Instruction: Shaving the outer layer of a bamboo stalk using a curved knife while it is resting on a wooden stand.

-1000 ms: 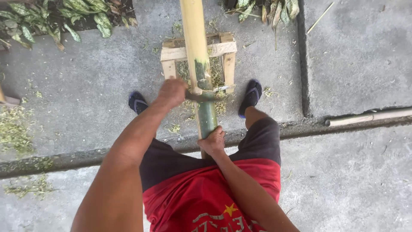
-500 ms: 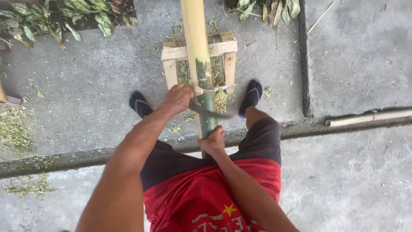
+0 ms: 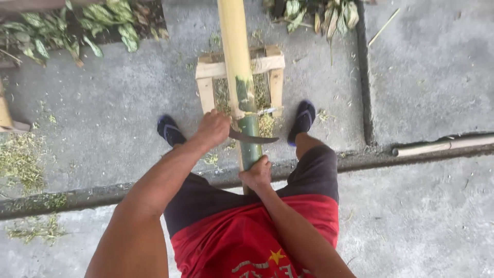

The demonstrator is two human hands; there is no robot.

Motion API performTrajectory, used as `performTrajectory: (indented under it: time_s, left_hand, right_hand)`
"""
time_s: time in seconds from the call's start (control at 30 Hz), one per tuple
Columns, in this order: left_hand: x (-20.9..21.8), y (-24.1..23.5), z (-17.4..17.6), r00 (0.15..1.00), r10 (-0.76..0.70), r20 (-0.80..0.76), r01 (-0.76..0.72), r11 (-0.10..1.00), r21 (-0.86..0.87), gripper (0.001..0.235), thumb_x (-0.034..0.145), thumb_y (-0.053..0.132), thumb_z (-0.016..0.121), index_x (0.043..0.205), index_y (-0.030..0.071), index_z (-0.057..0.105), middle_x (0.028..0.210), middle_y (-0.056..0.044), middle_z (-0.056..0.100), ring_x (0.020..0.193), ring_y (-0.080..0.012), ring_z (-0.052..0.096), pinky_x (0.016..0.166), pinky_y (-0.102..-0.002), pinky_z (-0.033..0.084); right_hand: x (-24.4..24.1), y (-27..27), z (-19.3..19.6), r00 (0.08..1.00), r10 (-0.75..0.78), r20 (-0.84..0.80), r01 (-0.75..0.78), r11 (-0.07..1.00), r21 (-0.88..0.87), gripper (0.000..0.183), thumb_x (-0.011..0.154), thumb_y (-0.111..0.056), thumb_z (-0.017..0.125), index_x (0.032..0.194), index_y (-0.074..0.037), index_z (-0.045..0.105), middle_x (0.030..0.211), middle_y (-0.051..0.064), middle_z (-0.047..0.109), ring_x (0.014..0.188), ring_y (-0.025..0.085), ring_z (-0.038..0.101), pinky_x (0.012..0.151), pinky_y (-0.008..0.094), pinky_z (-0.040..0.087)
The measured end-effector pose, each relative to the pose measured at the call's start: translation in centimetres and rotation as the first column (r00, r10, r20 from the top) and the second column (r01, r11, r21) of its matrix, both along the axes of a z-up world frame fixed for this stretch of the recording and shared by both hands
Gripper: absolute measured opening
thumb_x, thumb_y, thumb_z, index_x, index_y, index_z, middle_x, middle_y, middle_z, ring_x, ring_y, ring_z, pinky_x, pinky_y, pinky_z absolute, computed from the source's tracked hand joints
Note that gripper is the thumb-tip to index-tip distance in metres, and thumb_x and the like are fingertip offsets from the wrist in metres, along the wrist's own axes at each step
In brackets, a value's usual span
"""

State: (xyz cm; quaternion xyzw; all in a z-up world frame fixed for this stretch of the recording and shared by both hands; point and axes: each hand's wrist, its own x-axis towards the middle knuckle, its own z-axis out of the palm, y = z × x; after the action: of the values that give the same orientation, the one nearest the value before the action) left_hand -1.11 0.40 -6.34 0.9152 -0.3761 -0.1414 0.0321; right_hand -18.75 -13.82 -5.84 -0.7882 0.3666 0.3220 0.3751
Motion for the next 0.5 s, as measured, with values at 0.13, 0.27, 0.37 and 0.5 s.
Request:
performTrajectory:
  time_s: [0.13, 0.27, 0.37, 0.5]
  left_hand:
    - [-1.2, -0.9, 2.9, 0.989, 0.077, -0.128, -0.067, 0.994, 0.081, 0.017, 0.090, 0.009, 0.059, 0.096, 0.002, 0.074, 0.102, -0.017, 0.070, 0.099, -0.0299, 0.062, 0.087, -0.048, 0.052]
    - [1.8, -1.4, 5.0, 0.971, 0.207, -0.116, -0.183, 0.964, 0.193, 0.020, 0.098, 0.009, 0.055, 0.100, 0.005, 0.075, 0.098, -0.018, 0.071, 0.097, -0.0286, 0.061, 0.088, -0.047, 0.050]
    - [1.7, -2.0, 5.2, 0.985, 0.173, -0.019, -0.161, 0.948, 0.275, 0.022, 0.097, 0.013, 0.058, 0.099, 0.000, 0.075, 0.096, -0.017, 0.072, 0.093, -0.0271, 0.063, 0.083, -0.043, 0.051]
    - [2.8, -2.2, 7.5, 0.952, 0.290, -0.094, -0.252, 0.922, 0.293, 0.024, 0.099, 0.023, 0.058, 0.096, 0.009, 0.078, 0.100, -0.012, 0.075, 0.097, -0.0296, 0.067, 0.079, -0.045, 0.053]
  right_hand:
    - [-0.7, 0.1, -1.0, 0.999, 0.016, -0.036, -0.017, 1.000, -0.012, 0.114, 0.064, -0.030, 0.095, 0.145, -0.003, 0.020, 0.141, 0.022, 0.038, 0.136, 0.040, 0.044, 0.117, 0.042, 0.041]
    - [0.0, 0.1, -0.7, 1.000, 0.000, -0.029, 0.000, 1.000, -0.003, 0.118, 0.063, -0.032, 0.095, 0.147, -0.003, 0.018, 0.141, 0.020, 0.038, 0.135, 0.038, 0.045, 0.116, 0.041, 0.042]
    - [-0.4, 0.2, 0.2, 0.996, 0.010, -0.084, -0.009, 1.000, 0.006, 0.118, 0.064, -0.033, 0.094, 0.148, -0.003, 0.016, 0.142, 0.020, 0.038, 0.134, 0.038, 0.046, 0.116, 0.041, 0.042]
    - [0.2, 0.0, -0.6, 0.996, 0.041, -0.076, -0.041, 0.999, -0.004, 0.110, 0.067, -0.032, 0.091, 0.147, -0.002, 0.020, 0.142, 0.021, 0.040, 0.133, 0.039, 0.049, 0.114, 0.042, 0.045]
